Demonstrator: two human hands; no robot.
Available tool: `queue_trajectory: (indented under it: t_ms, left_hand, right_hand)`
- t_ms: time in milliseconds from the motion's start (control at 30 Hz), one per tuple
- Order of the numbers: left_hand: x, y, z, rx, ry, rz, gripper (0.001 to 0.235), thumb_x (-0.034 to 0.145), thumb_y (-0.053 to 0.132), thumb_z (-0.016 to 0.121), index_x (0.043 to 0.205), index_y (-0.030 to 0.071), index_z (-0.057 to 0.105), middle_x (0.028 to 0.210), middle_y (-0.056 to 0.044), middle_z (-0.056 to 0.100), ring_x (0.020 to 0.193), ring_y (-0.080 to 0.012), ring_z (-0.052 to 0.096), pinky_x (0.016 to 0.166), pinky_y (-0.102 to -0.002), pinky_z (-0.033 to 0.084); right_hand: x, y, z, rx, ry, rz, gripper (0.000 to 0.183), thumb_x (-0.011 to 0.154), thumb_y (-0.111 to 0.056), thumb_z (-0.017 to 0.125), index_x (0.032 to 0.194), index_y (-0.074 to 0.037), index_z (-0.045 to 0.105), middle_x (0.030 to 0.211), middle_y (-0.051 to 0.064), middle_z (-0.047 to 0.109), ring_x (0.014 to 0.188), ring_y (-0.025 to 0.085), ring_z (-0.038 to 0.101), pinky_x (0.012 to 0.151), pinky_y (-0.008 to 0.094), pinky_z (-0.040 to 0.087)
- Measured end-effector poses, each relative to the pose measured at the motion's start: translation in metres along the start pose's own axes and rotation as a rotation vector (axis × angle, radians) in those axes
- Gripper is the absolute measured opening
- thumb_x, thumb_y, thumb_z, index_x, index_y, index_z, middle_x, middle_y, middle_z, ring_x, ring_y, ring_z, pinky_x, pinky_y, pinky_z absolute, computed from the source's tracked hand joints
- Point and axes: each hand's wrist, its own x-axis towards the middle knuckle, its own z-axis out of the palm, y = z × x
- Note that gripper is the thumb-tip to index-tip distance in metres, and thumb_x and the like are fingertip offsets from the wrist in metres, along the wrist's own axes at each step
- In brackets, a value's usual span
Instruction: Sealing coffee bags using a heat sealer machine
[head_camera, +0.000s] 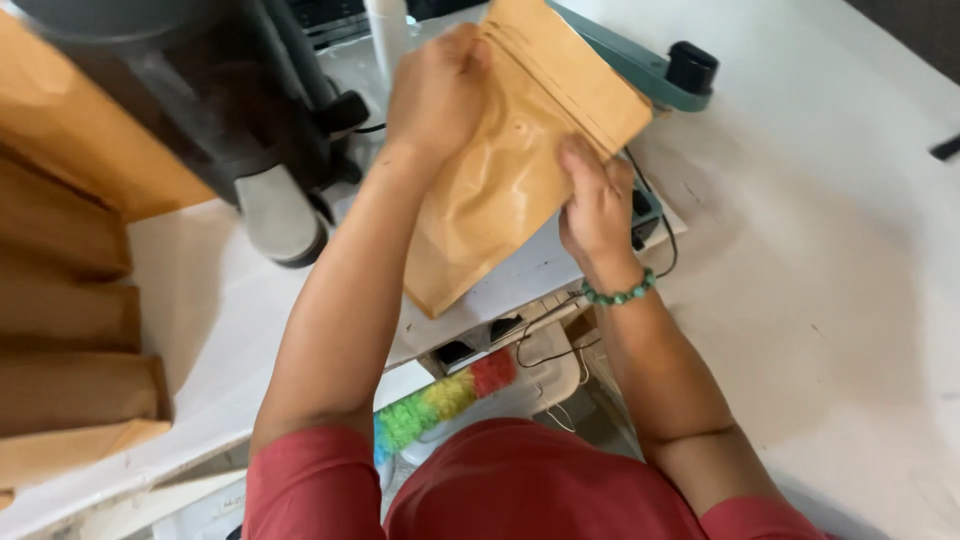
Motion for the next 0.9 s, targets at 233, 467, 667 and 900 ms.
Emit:
queue_trajectory:
  t_ms: [233,467,667,900]
  left_hand:
    - [0.022,0.028,0.070,0.131,-0.386,-0.014,0.034,0.093,0.023,0.038,0.095,0.011,0.069,0.097,-0.014,0.075,0.088,-0.0446,0.065,0.066,-0.056,0.049]
    - [0.033,0.025,0.117,0.346,-0.755,-0.271,0.028,0.086,0.012,0.061,0.110,0.007,0.073,0.118,-0.016,0.070,0.108,-0.0400,0.067,0.083,-0.051,0.057]
    - [0.043,-0.003,0.149,0.358,-0.812,-0.353,0.019,0.081,0.004,0.053,0.090,0.008,0.069,0.099,-0.010,0.068,0.087,-0.0340,0.065,0.068,-0.045,0.054]
    - [0.054,-0.034,0.177,0.375,-0.792,-0.325,0.027,0.087,0.006,0.047,0.097,0.009,0.072,0.106,-0.012,0.070,0.093,-0.0378,0.067,0.071,-0.048,0.056]
  right_hand:
    - [-0.032,0.009,-0.005,0.626,0.470,0.525,0.024,0.086,-0.013,0.068,0.099,0.007,0.072,0.102,0.012,0.073,0.093,0.023,0.070,0.085,0.037,0.059]
    - [-0.052,0.086,-0.008,0.725,0.473,0.838,0.032,0.089,-0.016,0.064,0.067,-0.021,0.042,0.055,-0.008,0.037,0.044,0.007,0.038,0.040,0.024,0.024]
    - [-0.049,0.134,-0.008,0.777,0.488,0.999,0.030,0.093,-0.019,0.066,0.068,-0.019,0.049,0.054,-0.006,0.047,0.045,0.009,0.043,0.042,0.022,0.028]
    - [-0.040,0.146,0.000,0.778,0.479,1.062,0.022,0.091,-0.024,0.069,0.075,-0.022,0.053,0.059,-0.010,0.047,0.049,0.005,0.045,0.043,0.019,0.029]
